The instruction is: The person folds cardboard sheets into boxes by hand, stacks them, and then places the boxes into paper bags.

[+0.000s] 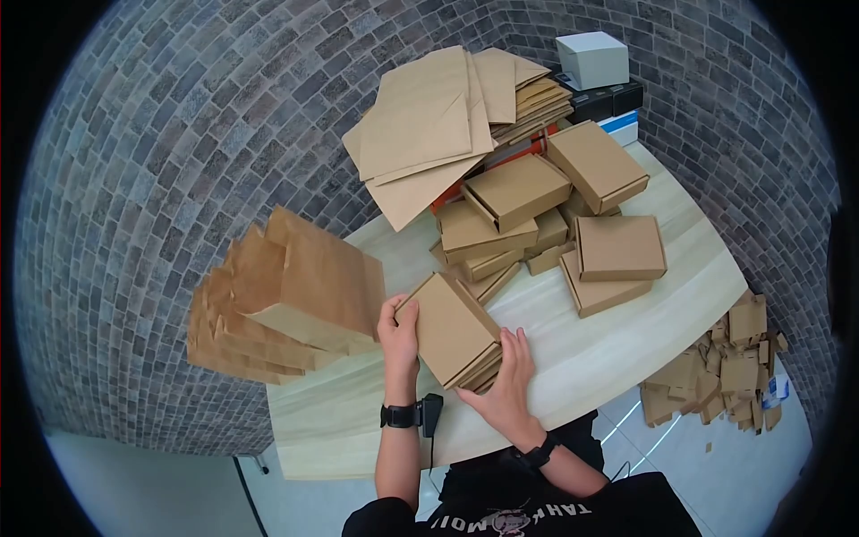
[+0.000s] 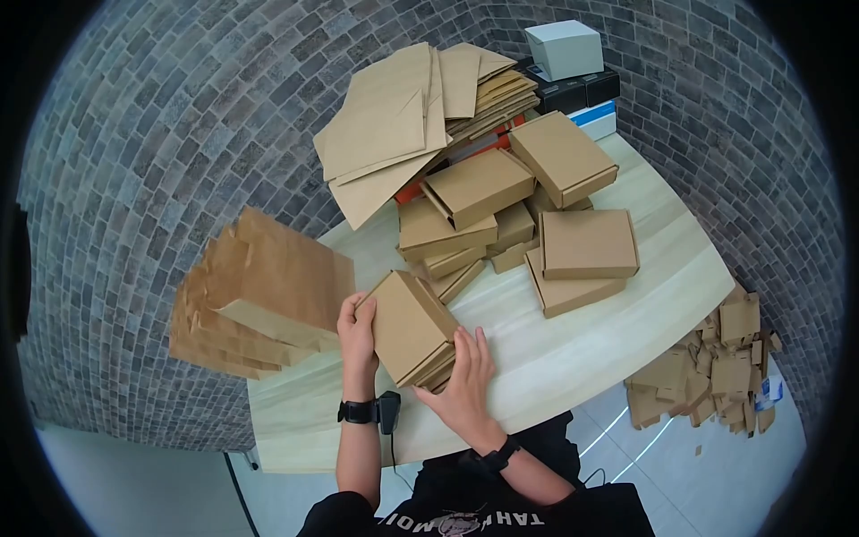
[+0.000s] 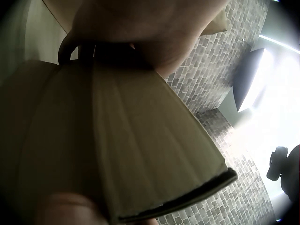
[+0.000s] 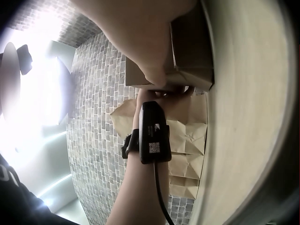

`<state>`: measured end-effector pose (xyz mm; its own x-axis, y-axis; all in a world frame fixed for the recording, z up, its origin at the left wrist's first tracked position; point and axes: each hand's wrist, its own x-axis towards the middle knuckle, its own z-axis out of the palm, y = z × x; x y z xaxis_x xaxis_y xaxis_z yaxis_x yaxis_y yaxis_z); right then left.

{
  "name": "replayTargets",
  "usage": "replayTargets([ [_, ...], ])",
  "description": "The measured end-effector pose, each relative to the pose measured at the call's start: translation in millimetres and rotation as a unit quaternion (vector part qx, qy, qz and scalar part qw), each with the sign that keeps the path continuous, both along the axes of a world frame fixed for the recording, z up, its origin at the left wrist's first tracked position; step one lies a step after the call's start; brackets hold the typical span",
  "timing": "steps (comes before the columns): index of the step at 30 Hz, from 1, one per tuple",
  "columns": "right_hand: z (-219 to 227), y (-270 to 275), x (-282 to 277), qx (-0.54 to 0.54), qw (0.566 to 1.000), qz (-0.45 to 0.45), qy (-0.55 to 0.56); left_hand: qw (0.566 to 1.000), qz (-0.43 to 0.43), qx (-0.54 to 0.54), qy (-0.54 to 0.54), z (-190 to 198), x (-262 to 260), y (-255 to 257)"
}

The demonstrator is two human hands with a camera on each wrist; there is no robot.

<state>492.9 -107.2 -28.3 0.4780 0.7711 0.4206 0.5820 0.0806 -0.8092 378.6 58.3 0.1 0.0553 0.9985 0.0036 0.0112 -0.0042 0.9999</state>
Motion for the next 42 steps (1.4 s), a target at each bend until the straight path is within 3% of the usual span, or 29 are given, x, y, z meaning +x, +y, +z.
replayTargets([
  [5, -2, 2, 4, 0.024, 0.999, 0.005, 0.038, 0.999, -0.014, -0.01, -0.042, 4, 8, -14],
  [8, -3, 1, 6, 0.032, 0.998, 0.013, 0.051, 0.999, -0.05, -0.011, -0.002, 9, 8, -15],
  [12, -2, -2, 7, 0.011, 0.997, 0.017, 0.07, 0.999, -0.032, 0.003, 0.024, 8, 6, -12],
  [14, -5, -5, 7, 0.011, 0.997, 0.017, 0.08, 0.965, 0.079, 0.2, 0.151, 4, 4, -3],
  [17, -5, -7, 9, 0.007, 0.996, 0.021, 0.089, 0.941, 0.085, 0.286, 0.161, 72, 14, 9],
  [21, -4, -11, 8, -0.001, 0.996, 0.032, 0.078, 0.913, -0.067, 0.324, 0.237, 157, 57, 60],
  [23, -5, -11, 7, 0.005, 0.997, 0.03, 0.071, 0.846, -0.069, 0.378, 0.371, 186, 100, 95],
  [25, -7, -13, 7, 0.015, 0.998, 0.022, 0.059, 0.76, -0.163, 0.449, 0.44, 184, 131, 162],
  [26, -7, -13, 6, 0.004, 0.998, 0.023, 0.06, 0.759, -0.161, 0.459, 0.432, 188, 139, 173],
  [28, -8, -13, 6, -0.006, 0.998, 0.019, 0.056, 0.609, -0.226, 0.449, 0.614, 201, 161, 185],
  [29, -9, -13, 6, 0.001, 0.999, 0.007, 0.046, 0.609, -0.225, 0.463, 0.604, 208, 170, 189],
  [31, -12, -13, 7, 0.004, 0.998, 0.02, 0.055, 0.542, -0.295, 0.352, 0.704, 214, 180, 187],
  [34, -13, -14, 7, -0.003, 0.998, 0.022, 0.053, 0.552, -0.318, 0.302, 0.709, 221, 185, 162],
  [42, -12, -14, 8, -0.002, 0.998, 0.029, 0.048, 0.576, -0.3, 0.333, 0.684, 253, 169, 142],
])
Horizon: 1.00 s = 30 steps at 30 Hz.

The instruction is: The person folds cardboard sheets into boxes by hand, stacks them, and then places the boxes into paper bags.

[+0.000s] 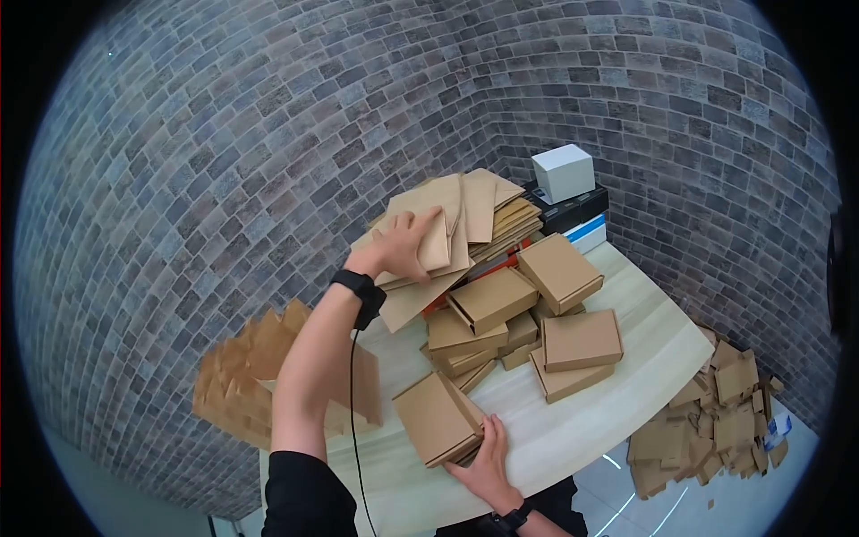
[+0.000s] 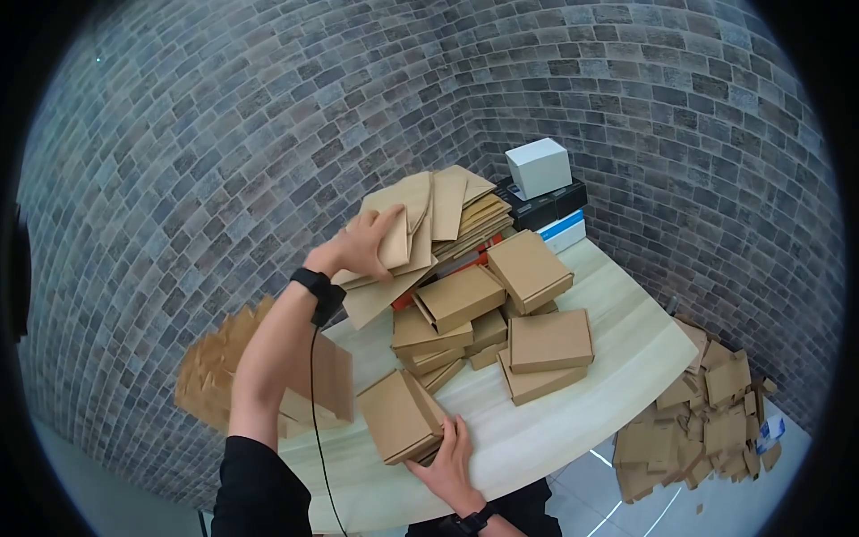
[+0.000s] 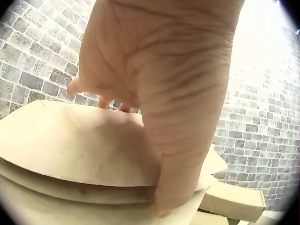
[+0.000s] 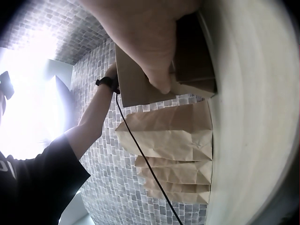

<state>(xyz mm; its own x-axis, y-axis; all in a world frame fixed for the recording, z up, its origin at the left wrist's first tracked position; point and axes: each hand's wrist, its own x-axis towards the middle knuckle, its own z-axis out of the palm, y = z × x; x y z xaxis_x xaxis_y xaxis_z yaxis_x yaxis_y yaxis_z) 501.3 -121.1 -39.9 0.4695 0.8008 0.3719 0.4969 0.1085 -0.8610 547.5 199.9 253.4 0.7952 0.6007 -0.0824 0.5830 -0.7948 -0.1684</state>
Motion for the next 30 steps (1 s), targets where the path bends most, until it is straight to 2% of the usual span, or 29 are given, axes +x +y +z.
replayTargets([
  [2, 2, 0, -1, 0.005, 1.0, -0.005, 0.012, 0.994, -0.047, 0.055, -0.079, 30, -12, -13],
  [3, 4, 0, -2, 0.009, 1.0, 0.0, 0.015, 0.994, -0.042, 0.059, -0.076, 49, -19, -17],
  [5, 9, -3, -1, 0.003, 1.0, -0.003, 0.018, 0.972, -0.121, 0.075, -0.185, 92, -36, -27],
  [7, 9, -9, 2, 0.019, 0.999, -0.001, 0.028, 0.945, -0.156, 0.04, -0.284, 138, -64, -55],
  [9, 15, -18, 10, 0.035, 0.999, 0.004, 0.037, 0.933, -0.136, -0.008, -0.333, 178, -96, -85],
  [10, 25, -23, 17, 0.066, 0.994, -0.012, 0.088, 0.933, -0.133, 0.001, -0.334, 195, -113, -101],
  [12, 55, -35, 32, 0.094, 0.985, -0.023, 0.14, 0.933, -0.116, 0.013, -0.34, 216, -147, -134],
  [13, 78, -38, 43, 0.142, 0.98, -0.021, 0.139, 0.934, -0.112, 0.014, -0.34, 223, -167, -147],
  [15, 124, -33, 57, 0.229, 0.957, 0.016, 0.176, 0.905, -0.166, -0.023, -0.39, 228, -201, -175],
  [17, 169, -11, 56, 0.274, 0.933, 0.082, 0.219, 0.875, -0.145, -0.055, -0.459, 220, -227, -214],
  [18, 190, 2, 51, 0.28, 0.927, 0.115, 0.221, 0.882, -0.102, -0.081, -0.454, 219, -251, -224],
  [20, 216, 35, 31, 0.287, 0.881, 0.233, 0.296, 0.89, 0.003, -0.134, -0.436, 223, -314, -239],
  [21, 225, 42, 24, 0.286, 0.879, 0.241, 0.297, 0.89, 0.037, -0.147, -0.431, 219, -333, -242],
  [22, 234, 48, 16, 0.278, 0.838, 0.342, 0.322, 0.888, 0.07, -0.159, -0.425, 215, -352, -246],
  [23, 239, 51, 6, 0.267, 0.787, 0.438, 0.342, 0.878, 0.056, -0.178, -0.44, 209, -366, -248],
  [25, 248, 42, -13, 0.293, 0.778, 0.439, 0.341, 0.866, 0.047, -0.193, -0.459, 197, -392, -250],
  [27, 240, 35, -16, 0.184, 0.787, 0.49, 0.325, 0.856, 0.056, -0.209, -0.469, 181, -417, -251],
  [28, 236, 35, -22, 0.178, 0.787, 0.494, 0.323, 0.853, 0.065, -0.215, -0.471, 174, -426, -252],
  [29, 230, 36, -29, 0.181, 0.748, 0.537, 0.345, 0.85, 0.069, -0.216, -0.475, 165, -438, -252],
  [30, 226, 36, -36, 0.184, 0.707, 0.576, 0.366, 0.829, 0.076, -0.225, -0.507, 154, -452, -249],
])
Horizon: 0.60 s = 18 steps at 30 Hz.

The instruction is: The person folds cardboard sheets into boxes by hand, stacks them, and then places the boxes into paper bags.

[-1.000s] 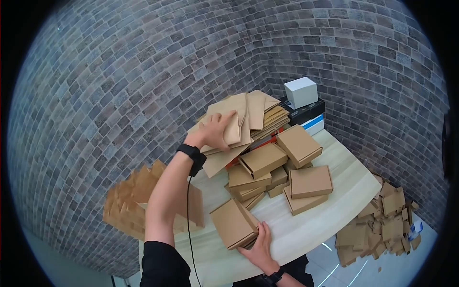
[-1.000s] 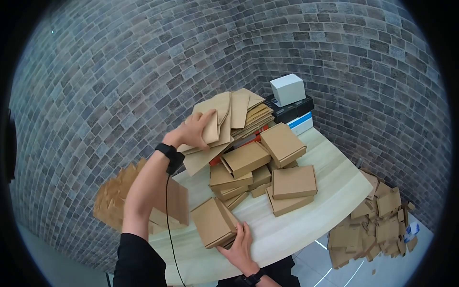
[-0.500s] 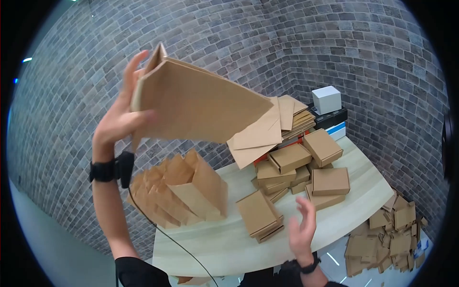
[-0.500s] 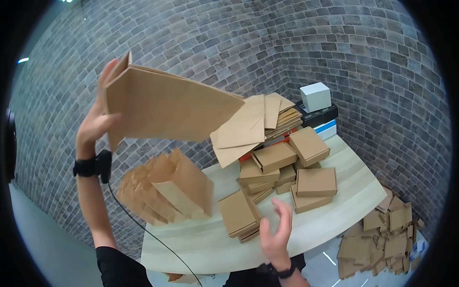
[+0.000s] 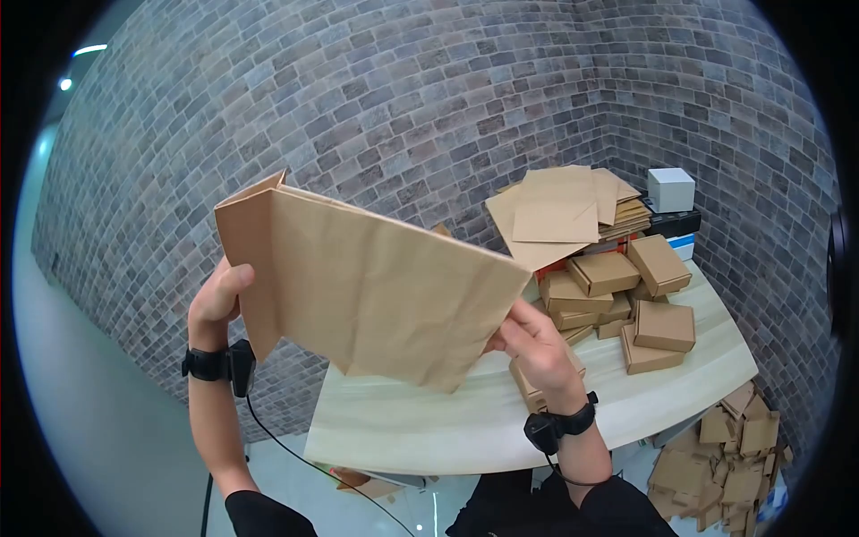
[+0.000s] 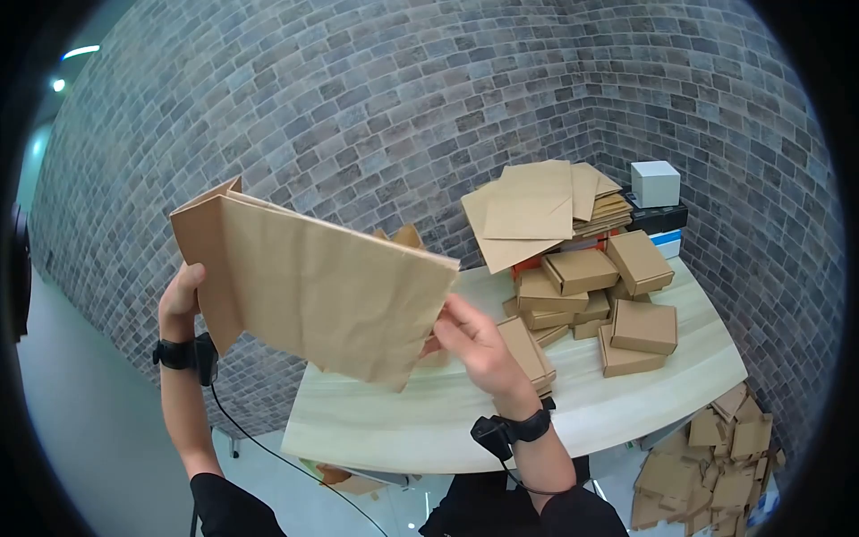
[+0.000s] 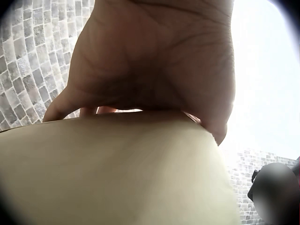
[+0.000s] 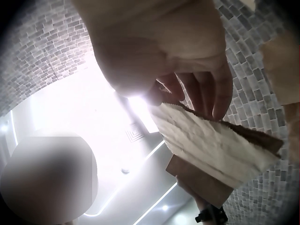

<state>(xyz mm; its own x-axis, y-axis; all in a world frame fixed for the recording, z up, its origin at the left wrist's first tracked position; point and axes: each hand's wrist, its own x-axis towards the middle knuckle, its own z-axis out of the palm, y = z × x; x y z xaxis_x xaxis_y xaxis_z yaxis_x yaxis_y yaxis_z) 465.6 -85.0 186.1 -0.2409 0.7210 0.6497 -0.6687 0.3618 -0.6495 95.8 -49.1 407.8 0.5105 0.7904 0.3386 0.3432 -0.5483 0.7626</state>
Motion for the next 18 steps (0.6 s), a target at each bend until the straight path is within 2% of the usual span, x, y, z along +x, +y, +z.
replayTargets([
  [5, -5, -7, -43, -0.02, 0.998, -0.012, -0.066, 0.995, 0.035, -0.064, -0.073, -44, -60, 13],
  [7, -4, -7, -58, -0.02, 0.996, -0.024, -0.085, 0.987, 0.04, -0.133, -0.083, -57, -77, 15],
  [9, 0, -6, -72, -0.062, 0.985, -0.088, -0.137, 0.983, 0.042, -0.152, -0.09, -70, -83, 14],
  [10, 1, -7, -77, -0.06, 0.985, -0.08, -0.143, 0.983, 0.042, -0.151, -0.097, -78, -83, 12],
  [12, 2, -7, -88, -0.097, 0.958, -0.195, -0.186, 0.98, 0.05, -0.154, -0.119, -91, -102, 3],
  [13, -2, -6, -89, -0.092, 0.959, -0.187, -0.193, 0.979, 0.058, -0.152, -0.127, -96, -104, 0],
  [15, -11, -3, -90, -0.1, 0.956, -0.201, -0.189, 0.982, 0.033, -0.066, -0.173, -103, -93, -7],
  [16, -11, -4, -91, -0.124, 0.965, -0.174, -0.153, 0.975, 0.003, -0.117, -0.19, -107, -97, -8],
  [18, -6, -8, -97, -0.151, 0.963, -0.166, -0.147, 0.968, 0.017, -0.141, -0.208, -123, -111, -8],
])
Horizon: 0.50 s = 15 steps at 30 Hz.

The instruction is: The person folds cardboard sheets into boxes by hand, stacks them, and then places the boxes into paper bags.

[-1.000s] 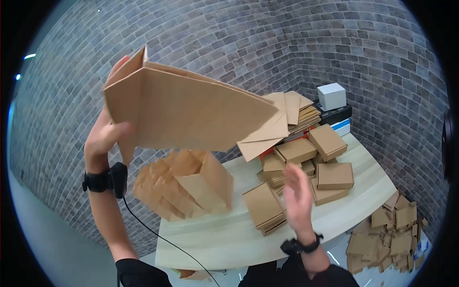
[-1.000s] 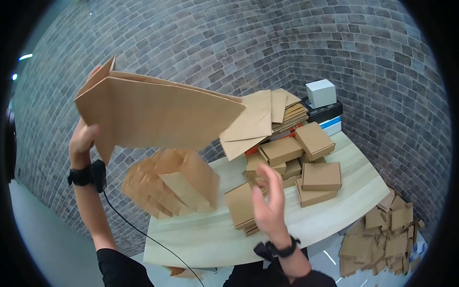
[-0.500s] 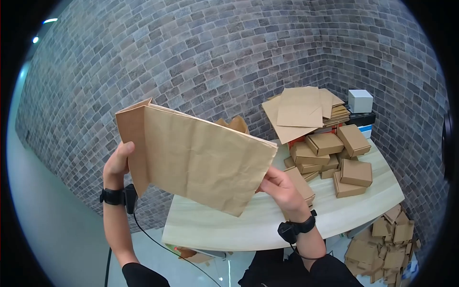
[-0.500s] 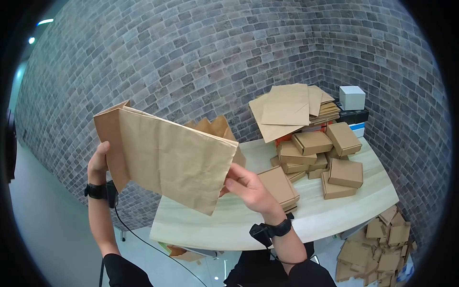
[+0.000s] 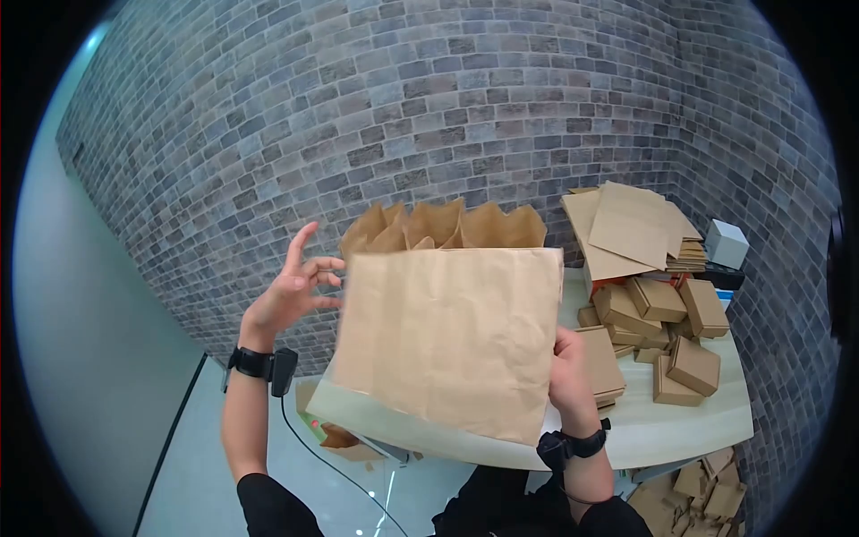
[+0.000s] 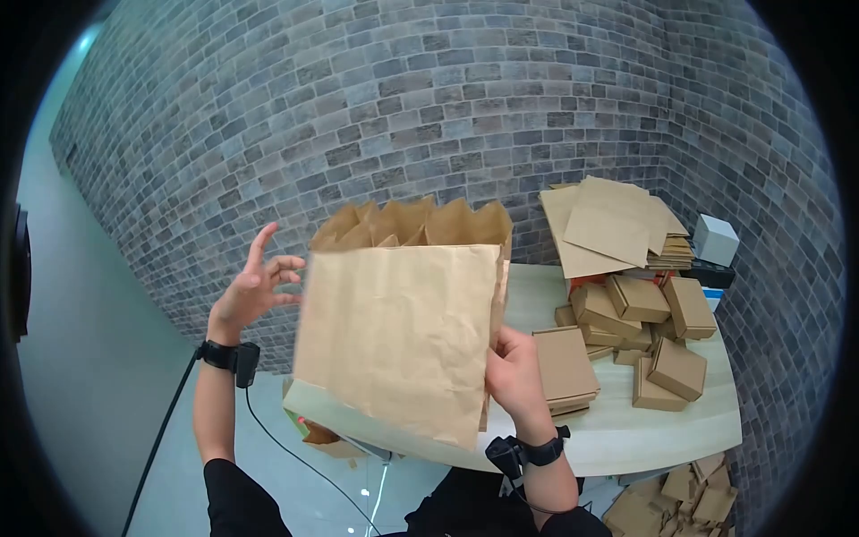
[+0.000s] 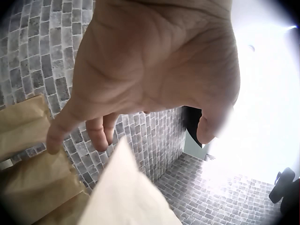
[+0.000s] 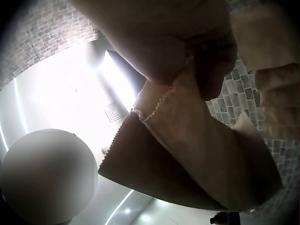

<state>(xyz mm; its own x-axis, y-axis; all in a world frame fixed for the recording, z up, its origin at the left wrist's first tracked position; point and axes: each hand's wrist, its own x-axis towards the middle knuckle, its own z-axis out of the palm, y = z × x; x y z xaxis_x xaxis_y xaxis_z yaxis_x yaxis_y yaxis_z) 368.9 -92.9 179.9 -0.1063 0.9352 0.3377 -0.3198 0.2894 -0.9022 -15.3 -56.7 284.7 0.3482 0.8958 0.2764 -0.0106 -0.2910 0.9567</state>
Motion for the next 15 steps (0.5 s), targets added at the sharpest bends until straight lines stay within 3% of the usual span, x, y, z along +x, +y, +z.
replayTargets([
  [1, 0, -1, -1, -0.025, 1.0, -0.007, 0.016, 1.0, 0.002, -0.026, -0.013, -8, -4, 0],
  [2, -2, -2, -3, -0.029, 0.999, -0.007, 0.013, 0.997, 0.075, -0.015, 0.004, -13, 3, -4],
  [3, -4, -4, -6, 0.007, 0.998, -0.028, -0.061, 0.997, 0.075, -0.019, 0.004, -20, 8, -8],
  [4, -7, -8, -10, 0.04, 0.989, -0.05, -0.135, 0.98, 0.151, 0.076, 0.102, -27, 13, -13],
  [5, -6, -12, -14, 0.034, 0.989, -0.051, -0.136, 0.94, 0.222, 0.17, 0.198, -34, 20, -19],
  [6, 0, -18, -17, 0.069, 0.975, -0.037, -0.208, 0.941, 0.226, 0.199, 0.156, -33, 36, -33],
  [7, 6, -23, -23, 0.103, 0.955, -0.022, -0.278, 0.954, 0.182, 0.188, 0.148, -26, 50, -53],
  [8, 12, -28, -32, 0.131, 0.952, -0.017, -0.276, 0.964, 0.14, 0.175, 0.14, -15, 63, -74],
  [9, 12, -29, -42, 0.127, 0.952, -0.011, -0.277, 0.94, 0.115, 0.228, 0.225, -2, 75, -93],
  [11, 11, -34, -59, 0.164, 0.943, 0.005, -0.291, 0.908, 0.002, 0.32, 0.272, 7, 104, -116],
  [13, 10, -42, -76, 0.16, 0.941, 0.016, -0.299, 0.9, -0.055, 0.223, 0.37, 10, 118, -126],
  [14, 6, -47, -82, 0.186, 0.937, -0.007, -0.296, 0.901, -0.049, 0.217, 0.373, 7, 113, -123],
  [15, 3, -52, -88, 0.213, 0.932, -0.033, -0.291, 0.88, -0.039, 0.16, 0.445, -1, 104, -113],
])
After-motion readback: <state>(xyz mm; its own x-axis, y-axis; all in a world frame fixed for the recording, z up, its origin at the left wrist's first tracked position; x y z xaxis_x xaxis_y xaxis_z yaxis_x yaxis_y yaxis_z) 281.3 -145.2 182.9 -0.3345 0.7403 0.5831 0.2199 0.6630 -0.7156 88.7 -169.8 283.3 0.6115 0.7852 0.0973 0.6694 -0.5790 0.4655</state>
